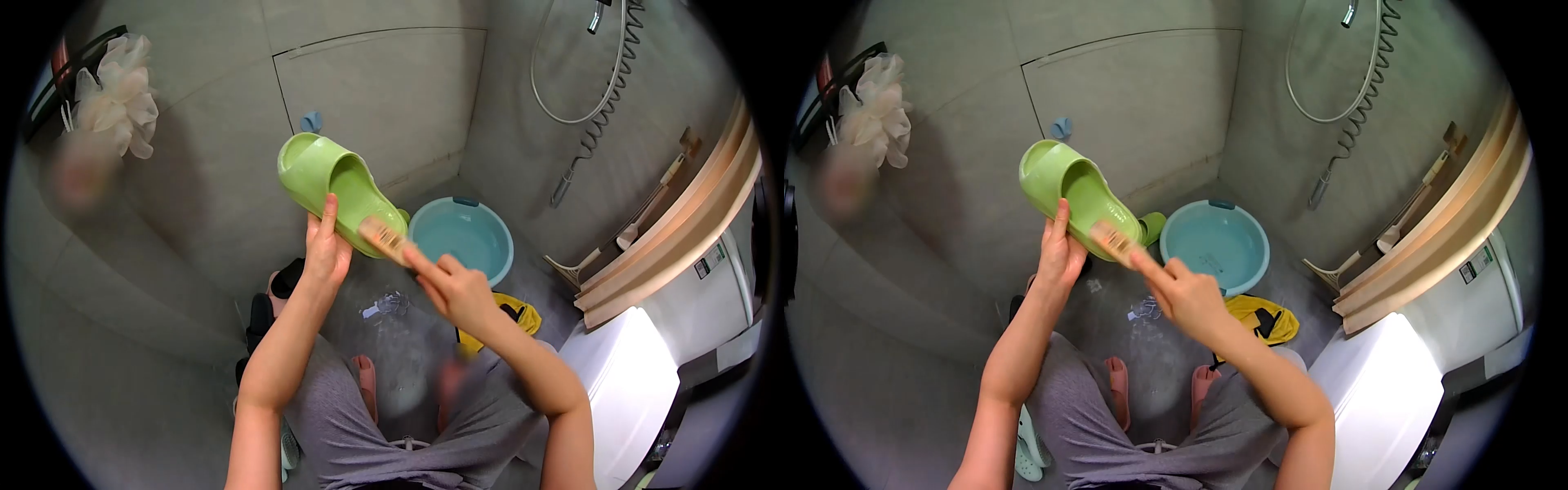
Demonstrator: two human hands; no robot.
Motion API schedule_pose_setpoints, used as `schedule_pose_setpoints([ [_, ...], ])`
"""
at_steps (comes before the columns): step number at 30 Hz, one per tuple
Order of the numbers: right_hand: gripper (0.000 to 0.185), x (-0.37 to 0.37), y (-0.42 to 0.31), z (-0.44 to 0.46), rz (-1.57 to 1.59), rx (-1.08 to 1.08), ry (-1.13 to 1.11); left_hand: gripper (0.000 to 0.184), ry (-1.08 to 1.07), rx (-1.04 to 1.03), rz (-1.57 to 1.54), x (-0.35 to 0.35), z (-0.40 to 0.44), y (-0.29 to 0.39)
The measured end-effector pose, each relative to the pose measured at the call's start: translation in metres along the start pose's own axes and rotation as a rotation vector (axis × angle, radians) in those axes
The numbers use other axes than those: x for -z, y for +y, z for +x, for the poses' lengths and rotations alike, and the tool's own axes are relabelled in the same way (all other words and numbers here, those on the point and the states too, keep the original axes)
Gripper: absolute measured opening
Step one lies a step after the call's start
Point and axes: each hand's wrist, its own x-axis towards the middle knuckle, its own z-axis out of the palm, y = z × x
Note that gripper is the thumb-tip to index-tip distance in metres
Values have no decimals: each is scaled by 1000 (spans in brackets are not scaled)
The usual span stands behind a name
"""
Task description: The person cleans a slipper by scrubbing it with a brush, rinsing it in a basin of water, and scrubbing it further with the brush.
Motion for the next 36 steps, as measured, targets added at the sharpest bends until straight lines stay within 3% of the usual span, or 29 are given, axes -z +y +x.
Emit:
schedule_pose_setpoints([
  [4, 53, -5, 8, 1, -1, 33, 2, 61, 19, 28, 31, -3, -4, 0],
  [6, 53, -5, 15, 4, -122, -85, 40, 58, 22, 36, 23, -7, -5, 0],
  [12, 55, -5, -6, -1, 50, 78, -11, 62, 64, -24, 3, -5, -6, -9],
  [15, 54, -4, 15, 9, -139, -54, 111, 61, 148, 45, -10, -7, -6, -11],
  [18, 55, 3, 12, 7, -101, -121, 163, 60, 268, 203, 28, 0, 1, -15],
  [20, 56, -2, 0, 2, -81, -58, 208, 60, 407, 314, 84, 2, 2, -16],
  [22, 56, -6, -16, 1, -15, 39, 137, 56, 352, 258, 14, 6, 3, -21],
  [24, 54, -10, -12, 6, 16, -16, 183, 55, 232, 287, 95, 8, 2, -24],
  [26, 54, -15, 7, 16, 385, -374, 353, 54, 144, 231, 118, -16, -16, -24],
  [27, 44, -11, 18, 18, 522, -552, 275, 53, 77, 239, 118, -23, -22, -26],
  [28, 44, -7, 23, 17, 519, -549, 276, 53, 10, 245, 120, -28, -27, -29],
  [30, 35, -1, 28, 16, 1438, -943, 104, 53, -50, 253, 153, -34, -37, -37],
  [32, 33, 0, 23, 17, 1427, -915, 150, 54, -116, 272, 188, -36, -38, -38],
  [34, 33, 2, 29, 19, 1374, -937, 229, 50, -167, 604, 397, -38, -38, -21],
  [35, 31, 4, 37, 19, 1361, -910, 262, 46, -233, 683, 658, -39, -32, -11],
  [36, 29, 12, 39, 21, 1295, -902, 302, 46, -238, 687, 661, -40, -33, -5],
])
